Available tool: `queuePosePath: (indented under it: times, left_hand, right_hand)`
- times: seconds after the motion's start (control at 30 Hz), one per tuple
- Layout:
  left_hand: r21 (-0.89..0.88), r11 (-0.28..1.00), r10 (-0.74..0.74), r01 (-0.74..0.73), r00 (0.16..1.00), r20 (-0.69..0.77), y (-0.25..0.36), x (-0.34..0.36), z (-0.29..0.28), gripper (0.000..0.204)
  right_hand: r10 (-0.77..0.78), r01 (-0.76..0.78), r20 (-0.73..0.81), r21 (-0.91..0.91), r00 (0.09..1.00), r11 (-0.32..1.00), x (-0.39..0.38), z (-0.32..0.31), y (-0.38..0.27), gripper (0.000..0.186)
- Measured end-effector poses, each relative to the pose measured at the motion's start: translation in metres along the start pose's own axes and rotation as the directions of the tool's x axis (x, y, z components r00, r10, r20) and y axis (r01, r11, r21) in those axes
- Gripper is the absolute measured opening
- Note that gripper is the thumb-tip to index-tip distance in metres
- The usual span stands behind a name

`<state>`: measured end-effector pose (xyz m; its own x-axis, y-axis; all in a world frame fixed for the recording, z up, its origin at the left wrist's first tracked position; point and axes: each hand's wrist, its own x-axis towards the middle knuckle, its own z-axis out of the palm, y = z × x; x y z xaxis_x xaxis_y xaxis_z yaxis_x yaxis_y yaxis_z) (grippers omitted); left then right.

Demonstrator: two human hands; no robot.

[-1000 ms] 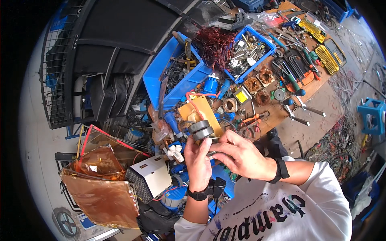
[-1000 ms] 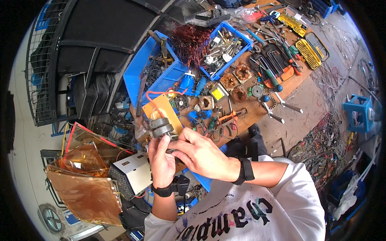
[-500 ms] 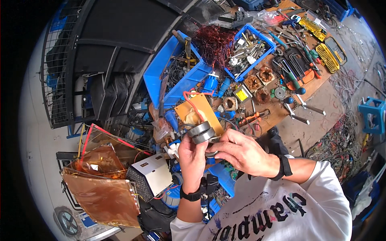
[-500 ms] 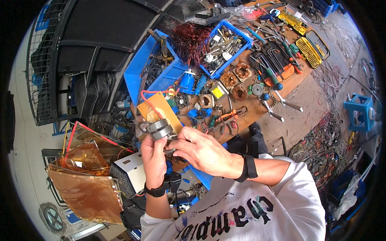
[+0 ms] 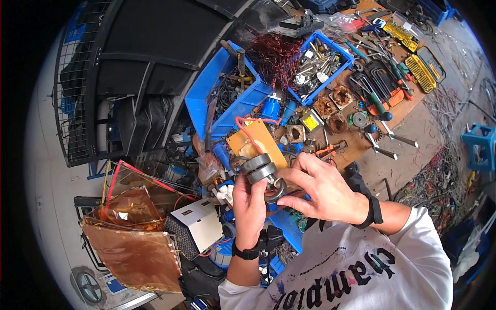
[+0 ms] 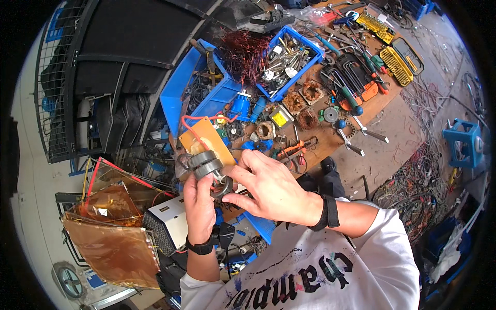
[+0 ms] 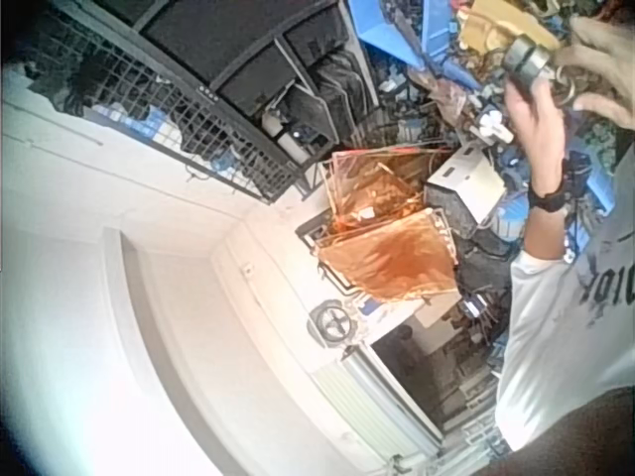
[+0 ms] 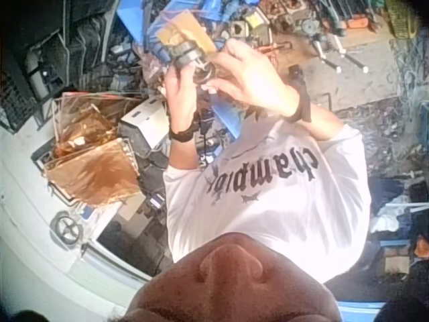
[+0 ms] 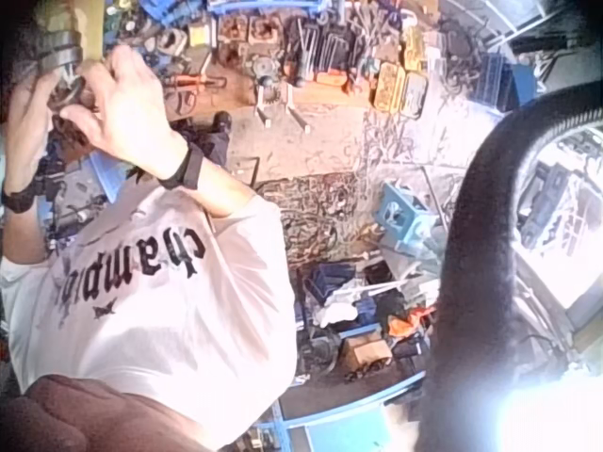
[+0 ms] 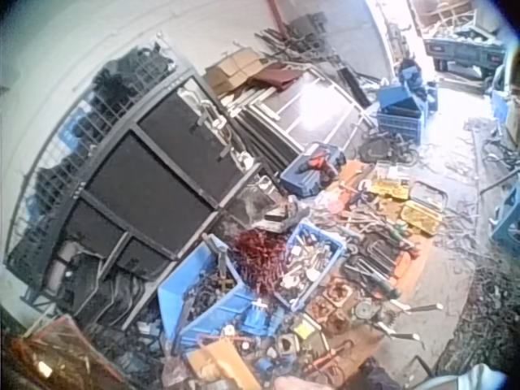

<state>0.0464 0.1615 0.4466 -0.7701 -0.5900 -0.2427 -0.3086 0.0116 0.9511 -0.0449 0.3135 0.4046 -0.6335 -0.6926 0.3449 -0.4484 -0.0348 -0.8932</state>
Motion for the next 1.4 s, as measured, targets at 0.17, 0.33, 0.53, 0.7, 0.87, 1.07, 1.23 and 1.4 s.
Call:
queuePosePath:
  times: [0.17, 0.33, 0.53, 0.7, 0.87, 1.07, 1.23, 1.4]
  left_hand:
    - [0.02, 0.999, -0.026, 0.026, 0.999, -0.032, -0.007, 0.002, -0.001, 0.02]
    - [0.077, 0.995, -0.058, 0.06, 0.998, -0.022, -0.007, 0.0, -0.003, 0.027]
    - [0.135, 0.991, 0.008, -0.003, 0.999, -0.038, 0.0, -0.003, 0.011, 0.025]
    - [0.198, 0.98, -0.016, 0.025, 0.999, -0.043, -0.003, -0.002, 0.01, 0.027]
    - [0.123, 0.992, -0.021, 0.02, 1.0, 0.002, -0.008, -0.002, 0.005, 0.026]
    - [-0.04, 0.997, -0.07, 0.07, 0.998, 0.001, -0.011, -0.001, 0.01, 0.022]
    - [-0.017, 1.0, -0.025, 0.025, 1.0, -0.008, -0.016, -0.003, 0.011, 0.019]
    - [-0.013, 1.0, 0.009, -0.01, 1.0, -0.021, -0.016, -0.005, 0.013, 0.021]
  right_hand:
    - [-0.055, 0.055, 0.007, -0.009, 0.998, 0.998, 0.001, 0.002, 0.0, 0.041]
    - [-0.029, 0.029, -0.001, -0.018, 1.0, 0.999, -0.003, 0.002, -0.004, 0.042]
    - [-0.027, 0.027, 0.007, -0.023, 1.0, 0.999, -0.005, 0.0, -0.001, 0.044]
    - [0.027, -0.03, 0.052, 0.059, 0.998, 0.998, -0.003, -0.007, 0.001, 0.042]
    - [0.053, -0.066, 0.082, 0.174, 0.995, 0.982, -0.005, -0.006, 0.008, 0.04]
    - [0.132, -0.144, 0.067, 0.222, 0.989, 0.964, -0.007, -0.005, 0.002, 0.039]
    - [0.288, -0.305, 0.102, 0.303, 0.952, 0.903, -0.004, -0.004, -0.012, 0.039]
    - [0.348, -0.346, 0.062, 0.37, 0.935, 0.862, -0.006, 0.003, -0.011, 0.041]
